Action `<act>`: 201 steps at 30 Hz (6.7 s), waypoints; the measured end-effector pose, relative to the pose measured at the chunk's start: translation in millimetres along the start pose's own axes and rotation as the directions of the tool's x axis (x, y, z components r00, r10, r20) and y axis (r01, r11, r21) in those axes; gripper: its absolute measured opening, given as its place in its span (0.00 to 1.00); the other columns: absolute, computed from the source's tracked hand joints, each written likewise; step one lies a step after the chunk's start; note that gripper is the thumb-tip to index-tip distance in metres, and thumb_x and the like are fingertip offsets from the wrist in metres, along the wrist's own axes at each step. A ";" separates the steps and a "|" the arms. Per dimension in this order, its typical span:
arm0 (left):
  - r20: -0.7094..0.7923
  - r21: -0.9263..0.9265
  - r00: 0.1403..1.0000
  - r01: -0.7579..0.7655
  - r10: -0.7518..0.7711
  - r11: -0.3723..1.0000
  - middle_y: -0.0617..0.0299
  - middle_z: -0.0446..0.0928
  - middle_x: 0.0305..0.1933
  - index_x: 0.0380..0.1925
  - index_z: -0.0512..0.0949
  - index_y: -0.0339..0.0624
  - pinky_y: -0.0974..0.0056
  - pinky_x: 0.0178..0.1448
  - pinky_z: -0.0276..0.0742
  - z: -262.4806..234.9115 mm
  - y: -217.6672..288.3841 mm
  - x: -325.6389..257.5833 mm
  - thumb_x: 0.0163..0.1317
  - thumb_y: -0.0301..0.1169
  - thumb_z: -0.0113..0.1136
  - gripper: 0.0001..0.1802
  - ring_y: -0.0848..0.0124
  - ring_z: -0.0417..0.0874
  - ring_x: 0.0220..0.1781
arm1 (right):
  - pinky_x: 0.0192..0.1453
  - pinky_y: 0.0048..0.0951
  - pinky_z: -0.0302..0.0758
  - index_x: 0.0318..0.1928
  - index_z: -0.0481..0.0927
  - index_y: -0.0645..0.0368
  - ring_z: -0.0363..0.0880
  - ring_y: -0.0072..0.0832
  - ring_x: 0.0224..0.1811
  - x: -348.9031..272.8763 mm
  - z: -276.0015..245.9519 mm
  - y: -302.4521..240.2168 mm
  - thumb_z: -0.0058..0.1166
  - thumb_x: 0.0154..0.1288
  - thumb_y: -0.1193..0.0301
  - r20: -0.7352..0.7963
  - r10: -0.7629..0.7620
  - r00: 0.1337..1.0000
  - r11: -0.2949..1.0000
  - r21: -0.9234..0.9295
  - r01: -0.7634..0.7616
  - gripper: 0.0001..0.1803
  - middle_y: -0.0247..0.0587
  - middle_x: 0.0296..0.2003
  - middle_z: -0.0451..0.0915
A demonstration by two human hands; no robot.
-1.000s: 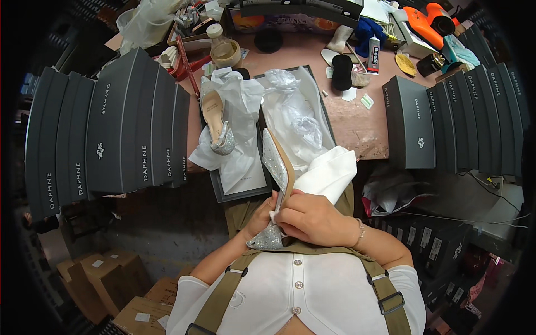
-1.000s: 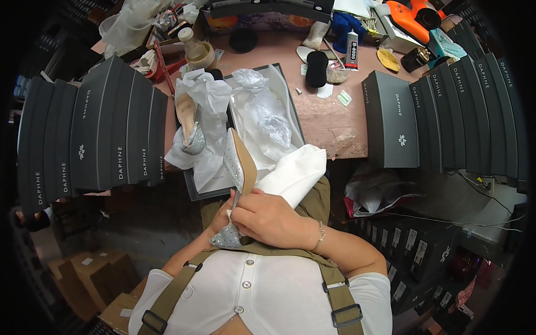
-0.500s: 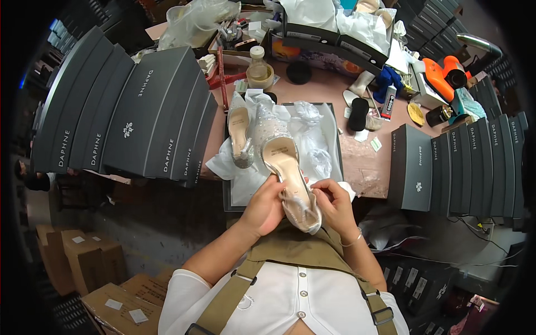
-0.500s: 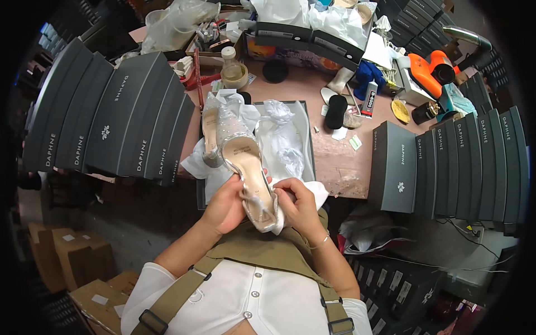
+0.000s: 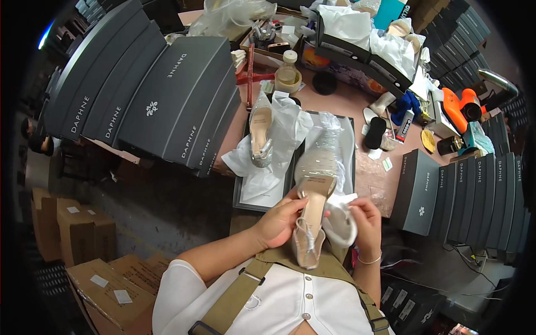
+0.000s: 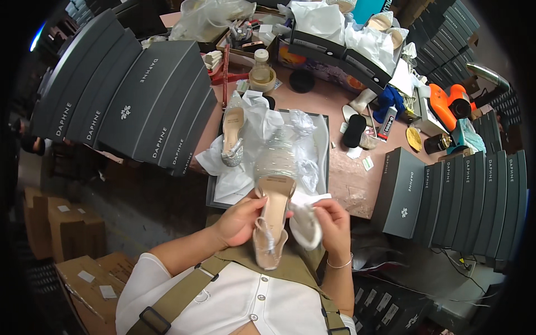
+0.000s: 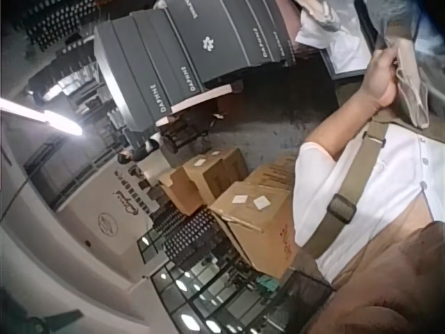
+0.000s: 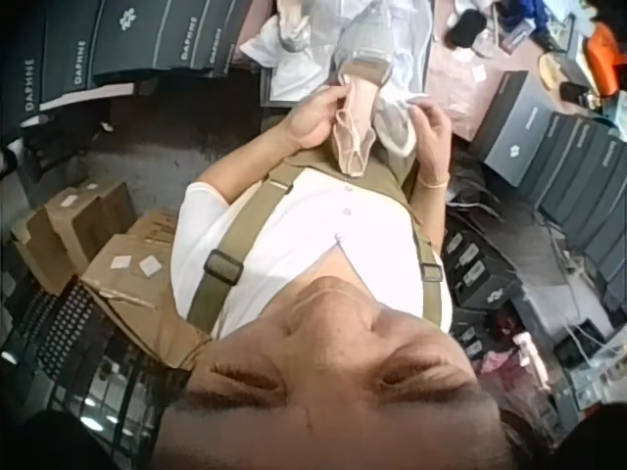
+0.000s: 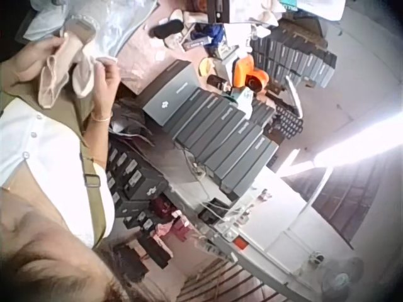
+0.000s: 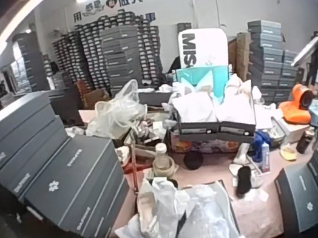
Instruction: Inspecting high-heeled shoes, cleaning them with a sponge and adhesive, and wrapping them in tissue paper for packaging.
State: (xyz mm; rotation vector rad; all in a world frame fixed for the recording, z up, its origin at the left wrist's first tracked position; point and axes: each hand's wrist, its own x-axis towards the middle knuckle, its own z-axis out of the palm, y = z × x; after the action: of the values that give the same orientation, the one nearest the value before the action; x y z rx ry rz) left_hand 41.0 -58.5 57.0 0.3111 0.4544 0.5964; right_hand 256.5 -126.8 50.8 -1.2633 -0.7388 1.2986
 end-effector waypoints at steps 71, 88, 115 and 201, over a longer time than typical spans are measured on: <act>-0.129 0.309 0.991 0.070 -0.031 0.948 0.61 0.69 0.58 0.63 0.57 0.39 0.71 0.50 0.77 -7.3 -49.6 16.0 0.64 0.37 0.60 0.33 0.76 0.75 0.53 | 0.36 0.24 0.73 0.34 0.77 0.62 0.77 0.29 0.30 -51.2 10.5 1.4 0.60 0.54 0.80 0.265 -0.145 0.953 0.818 -0.510 0.266 0.07 0.40 0.31 0.78; -0.202 0.248 0.969 0.192 -0.143 0.949 0.66 0.71 0.37 0.54 0.63 0.38 0.76 0.32 0.73 2.1 -48.5 7.9 0.66 0.41 0.56 0.24 0.83 0.74 0.31 | 0.35 0.36 0.74 0.37 0.75 0.61 0.77 0.42 0.31 -37.0 13.7 -11.1 0.57 0.57 0.77 0.489 -0.118 0.864 0.588 -0.666 0.458 0.07 0.44 0.30 0.73; -0.164 0.121 0.975 0.171 -0.150 0.978 0.63 0.72 0.40 0.62 0.59 0.45 0.74 0.27 0.76 -13.8 -48.5 12.5 0.64 0.43 0.58 0.31 0.77 0.77 0.34 | 0.36 0.23 0.73 0.35 0.77 0.64 0.77 0.23 0.31 -44.1 6.3 -5.6 0.57 0.58 0.78 -0.004 -0.103 0.995 0.903 -0.420 0.092 0.05 0.38 0.29 0.77; -0.211 -0.100 0.951 -0.250 0.225 0.963 0.60 0.73 0.30 0.56 0.63 0.50 0.71 0.15 0.65 -57.5 53.5 0.7 0.64 0.50 0.54 0.26 0.73 0.73 0.21 | 0.49 0.38 0.73 0.40 0.77 0.59 0.75 0.49 0.43 382.3 142.0 -14.7 0.62 0.56 0.67 0.420 -0.720 0.552 0.074 -0.745 0.663 0.14 0.51 0.38 0.76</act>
State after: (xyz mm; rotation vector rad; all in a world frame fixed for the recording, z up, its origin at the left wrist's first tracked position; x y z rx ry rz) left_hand -11.9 -7.4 29.2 0.1872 0.5730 0.8933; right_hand 202.6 275.2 5.7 -1.3406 -1.8480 -0.0748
